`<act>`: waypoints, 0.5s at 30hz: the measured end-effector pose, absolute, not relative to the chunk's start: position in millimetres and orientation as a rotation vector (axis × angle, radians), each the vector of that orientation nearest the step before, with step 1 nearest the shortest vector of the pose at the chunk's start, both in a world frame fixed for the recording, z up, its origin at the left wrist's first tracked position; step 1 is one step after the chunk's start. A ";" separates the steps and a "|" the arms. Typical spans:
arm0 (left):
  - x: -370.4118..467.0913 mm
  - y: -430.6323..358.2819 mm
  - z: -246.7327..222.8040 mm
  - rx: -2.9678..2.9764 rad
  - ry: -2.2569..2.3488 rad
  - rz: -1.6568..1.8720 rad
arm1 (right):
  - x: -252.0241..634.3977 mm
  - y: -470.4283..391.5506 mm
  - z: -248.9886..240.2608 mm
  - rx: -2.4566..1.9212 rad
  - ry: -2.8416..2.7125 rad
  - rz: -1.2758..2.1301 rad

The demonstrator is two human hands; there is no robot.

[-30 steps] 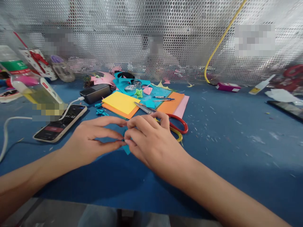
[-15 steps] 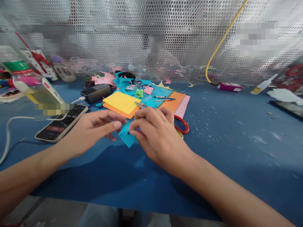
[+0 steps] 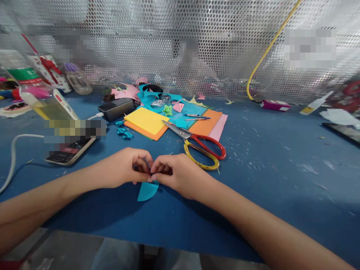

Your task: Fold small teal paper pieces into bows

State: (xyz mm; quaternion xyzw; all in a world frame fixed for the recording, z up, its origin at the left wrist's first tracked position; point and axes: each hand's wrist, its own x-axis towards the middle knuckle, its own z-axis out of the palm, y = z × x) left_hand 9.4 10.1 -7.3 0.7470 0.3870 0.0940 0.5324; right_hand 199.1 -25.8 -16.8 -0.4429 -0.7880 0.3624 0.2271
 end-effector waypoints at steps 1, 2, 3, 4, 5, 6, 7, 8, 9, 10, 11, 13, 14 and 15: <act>9.0 10.2 -8.3 1.874 0.934 0.238 | 198.8 -24.8 -18.8 -1.239 -2.189 0.969; 8.5 10.1 -8.4 1.968 0.943 0.247 | 198.7 -24.2 -20.2 -1.254 -2.215 0.914; 7.9 9.7 -7.7 2.069 0.950 0.249 | 199.0 -24.0 -21.0 -1.254 -2.252 0.846; 7.3 9.1 -6.5 2.178 0.954 0.244 | 199.5 -24.1 -21.4 -1.242 -2.297 0.770; 6.8 8.2 -5.1 2.280 0.949 0.225 | 200.1 -24.4 -21.4 -1.223 -2.344 0.697; 6.5 7.0 -3.8 2.366 0.934 0.202 | 200.8 -24.6 -21.3 -1.204 -2.389 0.638; 6.5 5.7 -2.9 2.429 0.915 0.174 | 201.7 -24.7 -21.2 -1.187 -2.426 0.596; 6.7 4.3 -2.4 2.478 0.899 0.159 | 202.7 -24.5 -21.0 -1.173 -2.454 0.570; 7.1 2.9 -2.2 2.509 0.895 0.151 | 203.8 -23.9 -20.8 -1.163 -2.476 0.554; 7.7 1.5 -2.4 2.524 0.904 0.143 | 205.1 -23.0 -20.7 -1.155 -2.495 0.548; 8.5 0.2 -2.6 2.525 0.924 0.138 | 206.4 -21.8 -20.5 -1.142 -2.513 0.551; 10.2 -2.0 -3.1 2.499 0.972 0.132 | 209.1 -19.0 -20.4 -1.098 -2.542 0.576; 11.0 -2.8 -3.2 2.476 1.000 0.133 | 210.3 -17.8 -20.5 -1.079 -2.553 0.596; 11.8 -3.4 -3.3 2.448 1.025 0.138 | 211.3 -16.6 -20.6 -1.062 -2.559 0.619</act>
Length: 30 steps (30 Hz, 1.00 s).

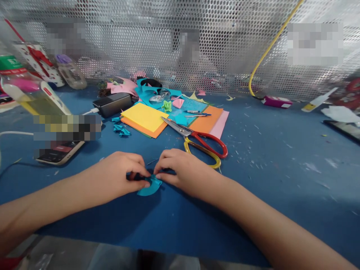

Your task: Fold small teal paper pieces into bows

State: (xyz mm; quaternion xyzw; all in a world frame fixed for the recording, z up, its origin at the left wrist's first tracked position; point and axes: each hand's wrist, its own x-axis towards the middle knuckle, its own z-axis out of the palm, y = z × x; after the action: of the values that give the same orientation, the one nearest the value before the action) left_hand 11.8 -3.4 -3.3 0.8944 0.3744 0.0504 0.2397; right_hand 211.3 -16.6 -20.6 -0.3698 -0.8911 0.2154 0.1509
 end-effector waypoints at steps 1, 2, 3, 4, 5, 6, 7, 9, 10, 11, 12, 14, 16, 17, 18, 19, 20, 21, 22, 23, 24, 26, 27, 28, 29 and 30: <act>12.5 -3.8 -3.3 2.419 1.045 0.148 | 212.2 -15.6 -20.9 -1.049 -2.561 0.642; 13.0 -3.9 -3.4 2.391 1.063 0.162 | 212.8 -14.7 -21.2 -1.035 -2.560 0.666; 13.3 -3.9 -3.5 2.365 1.082 0.177 | 213.2 -14.0 -21.6 -1.029 -2.558 0.687; 13.5 -3.6 -3.5 2.342 1.098 0.192 | 213.5 -13.2 -22.1 -1.026 -2.555 0.708; 13.5 -3.3 -3.4 2.320 1.113 0.205 | 213.6 -12.4 -22.6 -1.022 -2.552 0.723; 13.4 -3.0 -3.1 2.298 1.124 0.205 | 213.7 -11.6 -23.1 -1.015 -2.552 0.737; 13.3 -2.8 -2.6 2.275 1.133 0.196 | 213.7 -10.8 -23.6 -1.007 -2.553 0.750; 13.3 -2.9 -0.9 2.232 1.146 0.166 | 213.7 -9.2 -24.5 -0.991 -2.559 0.768; 13.4 -3.2 0.3 2.216 1.154 0.150 | 213.8 -8.5 -25.0 -0.982 -2.563 0.776; 13.8 -3.8 1.4 2.210 1.164 0.136 | 213.9 -8.0 -25.3 -0.977 -2.564 0.780; 14.2 -4.4 2.5 2.213 1.180 0.126 | 214.0 -7.7 -25.6 -0.974 -2.562 0.782; 15.2 -5.8 3.7 2.245 1.205 0.122 | 214.4 -7.6 -25.7 -0.966 -2.555 0.783; 15.9 -7.0 3.5 2.281 1.201 0.130 | 214.9 -8.0 -25.4 -0.958 -2.548 0.787; 16.1 -7.4 3.1 2.291 1.193 0.139 | 215.2 -8.2 -25.2 -0.956 -2.546 0.788; 16.2 -7.8 2.5 2.295 1.182 0.146 | 215.5 -8.4 -25.1 -0.957 -2.546 0.790; 16.2 -8.2 1.9 2.294 1.173 0.151 | 215.9 -8.5 -25.1 -0.961 -2.546 0.787; 16.1 -8.6 1.3 2.290 1.169 0.154 | 216.4 -8.5 -25.4 -0.961 -2.551 0.784; 16.0 -9.0 0.8 2.288 1.166 0.156 | 217.0 -8.4 -26.0 -0.957 -2.558 0.776; 15.8 -9.4 0.3 2.290 1.165 0.159 | 217.7 -8.3 -26.8 -0.946 -2.569 0.764; 15.6 -9.8 -0.2 2.295 1.163 0.159 | 218.6 -8.1 -27.8 -0.926 -2.583 0.743; 15.4 -10.2 -0.8 2.304 1.159 0.157 | 219.5 -7.8 -28.8 -0.902 -2.600 0.710; 15.0 -10.9 -2.4 2.335 1.153 0.150 | 221.3 -7.5 -30.4 -0.857 -2.638 0.614; 14.9 -11.1 -3.5 2.356 1.146 0.146 | 222.0 -7.5 -30.5 -0.844 -2.659 0.558; 14.9 -11.3 -4.6 2.379 1.138 0.143 | 222.5 -7.6 -30.0 -0.836 -2.680 0.504; 15.0 -11.6 -5.8 2.401 1.130 0.140 | 222.6 -8.0 -28.9 -0.831 -2.699 0.455; 15.2 -11.9 -6.8 2.423 1.124 0.137 | 222.4 -8.5 -27.1 -0.829 -2.720 0.415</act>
State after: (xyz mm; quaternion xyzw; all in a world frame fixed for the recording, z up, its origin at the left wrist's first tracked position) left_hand 15.2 -11.9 -6.8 0.8814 0.4088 0.0500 0.2315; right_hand 222.4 -8.5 -27.1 -0.2859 -0.9380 0.1432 0.1338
